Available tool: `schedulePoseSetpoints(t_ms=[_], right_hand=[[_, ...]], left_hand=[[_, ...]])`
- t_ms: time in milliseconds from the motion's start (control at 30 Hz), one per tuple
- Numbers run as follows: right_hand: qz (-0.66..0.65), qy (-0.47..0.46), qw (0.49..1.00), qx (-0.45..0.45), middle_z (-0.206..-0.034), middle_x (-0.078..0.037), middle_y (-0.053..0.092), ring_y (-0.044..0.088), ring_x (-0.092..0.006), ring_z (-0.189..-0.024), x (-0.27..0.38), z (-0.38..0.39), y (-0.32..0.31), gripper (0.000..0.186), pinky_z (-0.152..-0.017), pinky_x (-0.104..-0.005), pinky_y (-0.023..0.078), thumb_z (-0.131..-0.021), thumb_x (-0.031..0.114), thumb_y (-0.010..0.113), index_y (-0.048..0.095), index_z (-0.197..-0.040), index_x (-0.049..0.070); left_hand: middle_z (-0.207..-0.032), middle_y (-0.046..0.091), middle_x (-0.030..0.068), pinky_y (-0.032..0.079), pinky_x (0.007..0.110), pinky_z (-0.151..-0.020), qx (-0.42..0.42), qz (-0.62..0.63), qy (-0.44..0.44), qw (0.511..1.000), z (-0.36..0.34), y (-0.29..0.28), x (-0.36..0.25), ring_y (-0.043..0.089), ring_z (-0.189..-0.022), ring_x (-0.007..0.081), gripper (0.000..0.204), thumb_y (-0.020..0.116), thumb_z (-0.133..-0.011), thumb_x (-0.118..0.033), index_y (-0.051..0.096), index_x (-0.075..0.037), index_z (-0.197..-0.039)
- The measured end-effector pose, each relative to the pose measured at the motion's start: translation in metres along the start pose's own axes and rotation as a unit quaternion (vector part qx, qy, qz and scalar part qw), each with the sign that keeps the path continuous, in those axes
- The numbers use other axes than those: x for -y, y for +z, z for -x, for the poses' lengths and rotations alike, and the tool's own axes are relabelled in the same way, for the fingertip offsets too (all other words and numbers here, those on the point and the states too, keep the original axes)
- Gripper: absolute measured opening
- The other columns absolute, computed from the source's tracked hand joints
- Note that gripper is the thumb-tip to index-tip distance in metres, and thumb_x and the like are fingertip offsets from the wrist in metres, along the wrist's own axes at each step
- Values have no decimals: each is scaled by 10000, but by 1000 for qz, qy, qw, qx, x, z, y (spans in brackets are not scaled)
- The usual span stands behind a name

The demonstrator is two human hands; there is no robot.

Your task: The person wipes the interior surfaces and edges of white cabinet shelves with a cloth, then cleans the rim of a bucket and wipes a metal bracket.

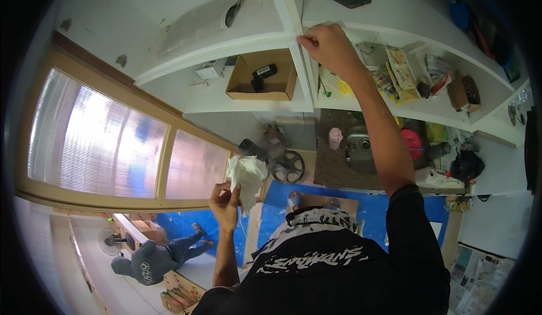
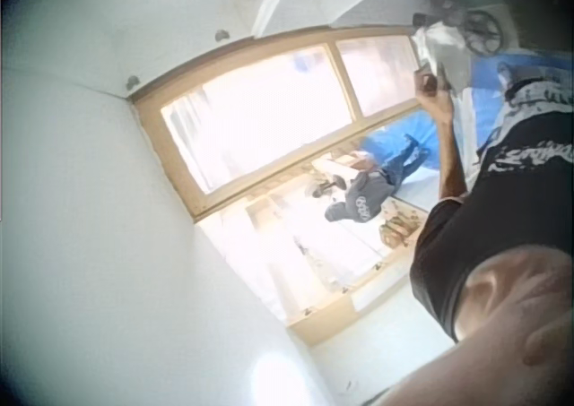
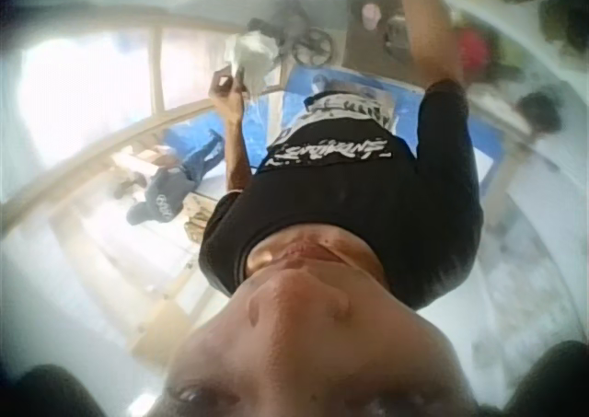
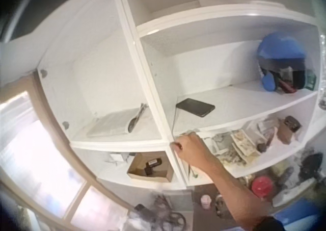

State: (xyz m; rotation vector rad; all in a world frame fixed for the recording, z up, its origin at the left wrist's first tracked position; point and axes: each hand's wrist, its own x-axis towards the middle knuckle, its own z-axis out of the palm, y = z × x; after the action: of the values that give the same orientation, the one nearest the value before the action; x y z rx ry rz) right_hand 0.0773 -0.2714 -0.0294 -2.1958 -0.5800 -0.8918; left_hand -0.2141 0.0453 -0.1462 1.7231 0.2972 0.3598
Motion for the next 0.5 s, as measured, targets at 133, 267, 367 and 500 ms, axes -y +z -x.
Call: schedulePoseSetpoints(t_ms=[133, 267, 367, 500], right_hand=[[-30, 84, 994, 65, -634, -194, 646, 636, -283, -548, 16, -16, -7, 337, -585, -353, 509, -840, 281, 732, 698, -736, -38], [100, 106, 982, 120, -640, -175, 645, 671, -301, -781, 33, -32, -6, 349, -715, -411, 550, -798, 287, 747, 664, -762, -50], [152, 105, 977, 103, -629, -160, 648, 672, -294, -794, 31, -36, 2, 360, -716, -399, 555, -768, 296, 760, 647, -755, -46], [168, 123, 970, 124, -604, -139, 652, 679, -261, -692, 41, -42, -3, 333, -694, -369, 561, -751, 284, 756, 642, -733, -29]], left_hand=[[-712, 612, 43, 378, 213, -434, 4, 19, -18, 1000, -9, 1, 7, 506, -513, 63, 139, 693, -873, -18, 587, 11, -958], [-744, 636, 61, 394, 209, -455, 25, 31, -35, 999, -29, 3, 14, 535, -549, 68, 126, 691, -874, -23, 595, -2, -954], [-756, 646, 65, 405, 209, -464, 46, 40, -20, 998, -51, 2, 30, 549, -568, 67, 126, 695, -873, -27, 602, -1, -954], [-755, 647, 55, 409, 209, -467, 78, 63, -8, 995, -84, 1, 48, 556, -575, 66, 156, 710, -864, -40, 614, 5, -978]])
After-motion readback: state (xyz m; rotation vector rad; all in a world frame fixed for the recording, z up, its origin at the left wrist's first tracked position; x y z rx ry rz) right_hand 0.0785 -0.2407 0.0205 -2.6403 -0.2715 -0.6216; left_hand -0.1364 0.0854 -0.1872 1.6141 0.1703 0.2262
